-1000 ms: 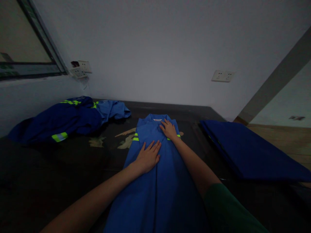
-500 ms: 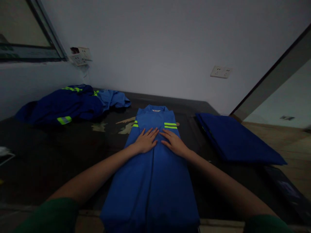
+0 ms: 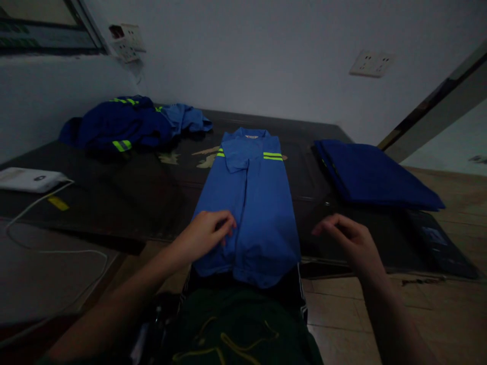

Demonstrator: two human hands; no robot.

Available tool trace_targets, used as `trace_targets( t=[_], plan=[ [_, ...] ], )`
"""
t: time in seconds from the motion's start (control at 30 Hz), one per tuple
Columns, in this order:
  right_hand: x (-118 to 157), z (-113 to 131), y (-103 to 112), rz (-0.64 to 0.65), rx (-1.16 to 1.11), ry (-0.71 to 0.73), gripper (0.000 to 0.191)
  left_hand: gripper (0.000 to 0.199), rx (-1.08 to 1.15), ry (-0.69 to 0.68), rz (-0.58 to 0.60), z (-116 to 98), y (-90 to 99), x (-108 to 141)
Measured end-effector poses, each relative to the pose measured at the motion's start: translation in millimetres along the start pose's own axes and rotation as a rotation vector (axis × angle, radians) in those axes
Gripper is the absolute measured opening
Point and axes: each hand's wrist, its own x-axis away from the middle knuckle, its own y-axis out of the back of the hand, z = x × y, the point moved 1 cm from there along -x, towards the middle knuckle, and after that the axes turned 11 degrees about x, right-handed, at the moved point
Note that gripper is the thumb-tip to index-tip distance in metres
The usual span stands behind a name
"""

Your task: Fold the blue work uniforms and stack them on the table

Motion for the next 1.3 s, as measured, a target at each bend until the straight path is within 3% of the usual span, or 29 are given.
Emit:
trace_targets(
  t=[0.07, 0.13, 0.17, 0.23, 0.33, 0.47, 0.57, 0.67, 0.77, 0.87, 1.0, 1.13, 1.3],
  plan=[
    [42, -17, -9, 0.173, -0.093, -0.085, 0.041, 0.033, 0.009, 0.135, 0.067, 9, -24.6, 39],
    [74, -35, -29, 0.316, -0.149, -0.149, 0.044, 0.03, 0.038, 0.196, 0.039, 23, -52.9, 65],
    [86, -44, -43, 0.322, -0.157, -0.201, 0.041, 0.03, 0.08, 0.201, -0.004, 30, -66.8, 72],
    [100, -60, -71, 0.215, -0.163, -0.303, 0.033, 0.036, 0.164, 0.179, -0.116, 44, -90.6, 76],
    [106, -74, -108, 0.064, -0.207, -0.372, 0.044, 0.034, 0.206, 0.159, -0.255, 53, -111.2, 68],
    [102, -72, -127, 0.045, -0.348, -0.416, 0.052, 0.032, 0.31, 0.116, -0.254, 40, -114.9, 56],
    [98, -64, -124, 0.016, -0.456, -0.452, 0.053, 0.04, 0.5, 0.044, -0.173, 25, -112.6, 54],
    [97, -58, -120, 0.027, -0.536, -0.469, 0.048, 0.048, 0.639, 0.099, -0.093, 19, -115.6, 53],
    [97, -54, -123, 0.009, -0.581, -0.484, 0.045, 0.054, 0.667, 0.152, -0.102, 29, -123.8, 51],
    [99, -50, -127, -0.027, -0.61, -0.51, 0.047, 0.055, 0.603, 0.169, -0.197, 48, -131.3, 50],
    [103, -46, -131, -0.049, -0.551, -0.539, 0.059, 0.055, 0.521, 0.191, -0.231, 66, -136.6, 51],
    [102, -44, -131, 0.021, -0.459, -0.501, 0.062, 0.057, 0.526, 0.211, -0.201, 68, -140.2, 52],
    [100, -49, -131, 0.046, -0.452, -0.504, 0.06, 0.055, 0.538, 0.166, -0.254, 67, -143.4, 50]
  ],
)
